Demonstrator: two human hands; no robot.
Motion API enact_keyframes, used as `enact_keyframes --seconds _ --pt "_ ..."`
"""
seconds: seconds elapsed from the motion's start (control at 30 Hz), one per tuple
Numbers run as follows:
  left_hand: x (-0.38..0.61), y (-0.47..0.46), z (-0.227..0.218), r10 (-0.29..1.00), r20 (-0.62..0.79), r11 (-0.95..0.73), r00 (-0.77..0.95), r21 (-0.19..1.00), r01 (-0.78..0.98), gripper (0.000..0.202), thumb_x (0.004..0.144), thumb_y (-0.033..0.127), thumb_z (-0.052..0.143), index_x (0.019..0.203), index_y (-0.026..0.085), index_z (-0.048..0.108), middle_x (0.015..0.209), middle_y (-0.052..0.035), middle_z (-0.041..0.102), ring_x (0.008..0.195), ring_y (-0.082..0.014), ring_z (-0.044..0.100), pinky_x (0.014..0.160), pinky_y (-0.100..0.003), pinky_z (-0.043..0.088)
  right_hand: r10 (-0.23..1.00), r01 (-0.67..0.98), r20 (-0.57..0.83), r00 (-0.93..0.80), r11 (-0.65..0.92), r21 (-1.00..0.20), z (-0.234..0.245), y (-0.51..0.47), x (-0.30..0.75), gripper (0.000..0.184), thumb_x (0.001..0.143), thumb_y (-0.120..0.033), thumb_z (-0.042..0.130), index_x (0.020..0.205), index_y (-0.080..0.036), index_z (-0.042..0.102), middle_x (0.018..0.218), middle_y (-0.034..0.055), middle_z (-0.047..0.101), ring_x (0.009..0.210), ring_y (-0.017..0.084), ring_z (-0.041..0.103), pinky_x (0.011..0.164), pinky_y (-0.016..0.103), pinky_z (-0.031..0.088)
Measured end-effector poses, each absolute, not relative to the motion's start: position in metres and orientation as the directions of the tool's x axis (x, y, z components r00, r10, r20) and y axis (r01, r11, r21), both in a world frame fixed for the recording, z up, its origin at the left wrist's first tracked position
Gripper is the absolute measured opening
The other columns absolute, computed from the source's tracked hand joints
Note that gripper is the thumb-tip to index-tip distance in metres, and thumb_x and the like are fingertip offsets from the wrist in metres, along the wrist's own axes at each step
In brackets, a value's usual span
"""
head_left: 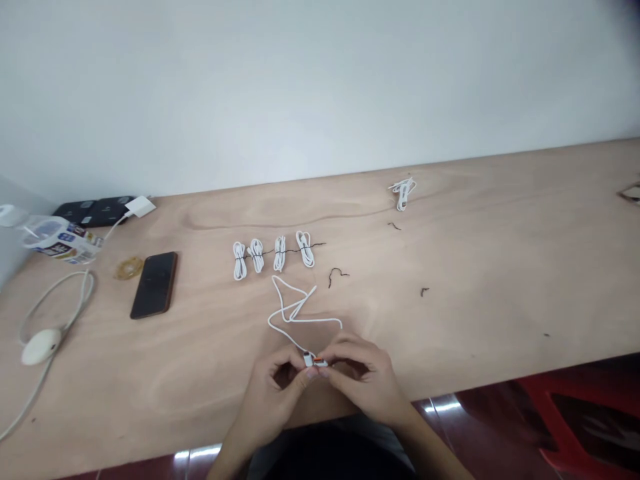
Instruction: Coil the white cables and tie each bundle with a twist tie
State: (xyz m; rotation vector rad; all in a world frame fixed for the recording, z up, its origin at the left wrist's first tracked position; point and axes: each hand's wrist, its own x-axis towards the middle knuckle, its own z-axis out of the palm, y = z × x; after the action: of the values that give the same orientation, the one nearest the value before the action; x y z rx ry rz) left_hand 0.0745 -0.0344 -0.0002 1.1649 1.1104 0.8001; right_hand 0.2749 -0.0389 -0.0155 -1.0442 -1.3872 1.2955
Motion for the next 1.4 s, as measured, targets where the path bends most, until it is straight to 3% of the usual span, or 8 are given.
enact_keyframes --seconds 0.23,0.47,0.57,0.7,0.93,1.13,1.27,1.4 --pt "0.07 -0.035 0.004 0.949 -0.232 0.199 0.212 0.966 0.166 0.029 0.094 0.042 0.074 0.081 0.017 0.072 0.079 -0.0046 0.071 0.078 -0.0191 0.065 0.074 -0.027 0.051 0.996 -0.066 0.084 -0.015 0.083 -0.994 -0.02 -0.045 0.276 0.012 0.097 -0.031 0.073 0.107 -0.025 0.077 0.1 0.0063 0.073 0.095 0.022 0.069 0.086 0.033 0.058" --pt "0.046 -0.034 0.008 0.985 -0.171 0.165 -0.001 0.944 0.287 0.036 0.1 0.051 0.062 0.104 0.018 0.076 0.078 -0.0035 0.069 0.074 -0.0198 0.064 0.068 -0.027 0.05 0.955 0.172 0.019 0.297 -0.034 -0.984 -0.021 -0.032 0.291 0.033 0.109 -0.042 0.05 0.13 -0.026 0.069 0.132 0.0097 0.069 0.125 0.027 0.063 0.105 0.041 0.051" --pt "0.041 -0.031 0.012 0.99 -0.136 0.135 -0.024 0.909 0.395 0.039 0.105 0.051 0.053 0.117 0.019 0.073 0.076 -0.0023 0.066 0.07 -0.0205 0.062 0.063 -0.028 0.047 0.963 0.421 0.069 0.261 -0.049 -0.906 -0.019 -0.019 0.293 0.041 0.109 -0.047 0.047 0.14 -0.025 0.061 0.136 0.0126 0.066 0.131 0.031 0.058 0.112 0.05 0.044" --pt "0.044 -0.022 0.016 0.995 -0.098 0.083 -0.005 0.809 0.582 0.036 0.108 0.048 0.046 0.12 0.023 0.069 0.095 -0.0062 0.074 0.088 -0.0262 0.069 0.078 -0.033 0.049 0.984 0.741 0.061 0.167 -0.085 -0.667 -0.02 0.0 0.284 0.052 0.102 -0.055 0.058 0.142 -0.022 0.056 0.131 0.0154 0.065 0.125 0.038 0.06 0.111 0.06 0.039" --pt "0.053 -0.011 0.01 0.976 -0.106 -0.095 0.188 0.572 0.815 0.026 0.106 0.042 0.052 0.115 0.026 0.07 0.088 -0.0061 0.076 0.078 -0.0282 0.071 0.068 -0.032 0.041 0.995 0.853 0.082 0.059 -0.007 -0.522 -0.02 0.019 0.263 0.044 0.099 -0.038 0.064 0.137 -0.018 0.056 0.127 0.0183 0.062 0.115 0.037 0.059 0.101 0.053 0.047" --pt "0.061 -0.012 0.008 0.967 -0.091 -0.139 0.236 0.59 0.796 0.026 0.108 0.037 0.048 0.112 0.025 0.07 0.095 -0.0077 0.078 0.08 -0.0283 0.072 0.07 -0.033 0.041 0.995 0.811 0.097 -0.03 0.081 -0.58 -0.012 0.018 0.239 0.036 0.109 -0.027 0.042 0.14 -0.018 0.057 0.123 0.0168 0.063 0.113 0.032 0.061 0.099 0.046 0.051" --pt "0.058 -0.014 0.01 0.971 -0.089 -0.092 0.224 0.721 0.687 0.03 0.11 0.037 0.043 0.105 0.024 0.07 0.101 -0.0086 0.077 0.089 -0.0287 0.07 0.077 -0.035 0.044 0.992 0.814 0.101 -0.069 0.115 -0.569 -0.009 0.016 0.226 0.051 0.102 -0.04 0.062 0.148 -0.018 0.052 0.136 0.0185 0.059 0.125 0.036 0.058 0.105 0.049 0.049" --pt "0.046 -0.019 0.011 0.987 -0.055 -0.041 0.152 0.825 0.563 0.036 0.109 0.041 0.045 0.087 0.023 0.066 0.089 -0.0067 0.072 0.084 -0.0259 0.065 0.078 -0.034 0.046 0.986 0.835 0.119 -0.116 0.162 -0.525 -0.01 0.014 0.223 0.047 0.1 -0.027 0.063 0.145 -0.019 0.054 0.137 0.0174 0.06 0.124 0.035 0.057 0.103 0.048 0.05"
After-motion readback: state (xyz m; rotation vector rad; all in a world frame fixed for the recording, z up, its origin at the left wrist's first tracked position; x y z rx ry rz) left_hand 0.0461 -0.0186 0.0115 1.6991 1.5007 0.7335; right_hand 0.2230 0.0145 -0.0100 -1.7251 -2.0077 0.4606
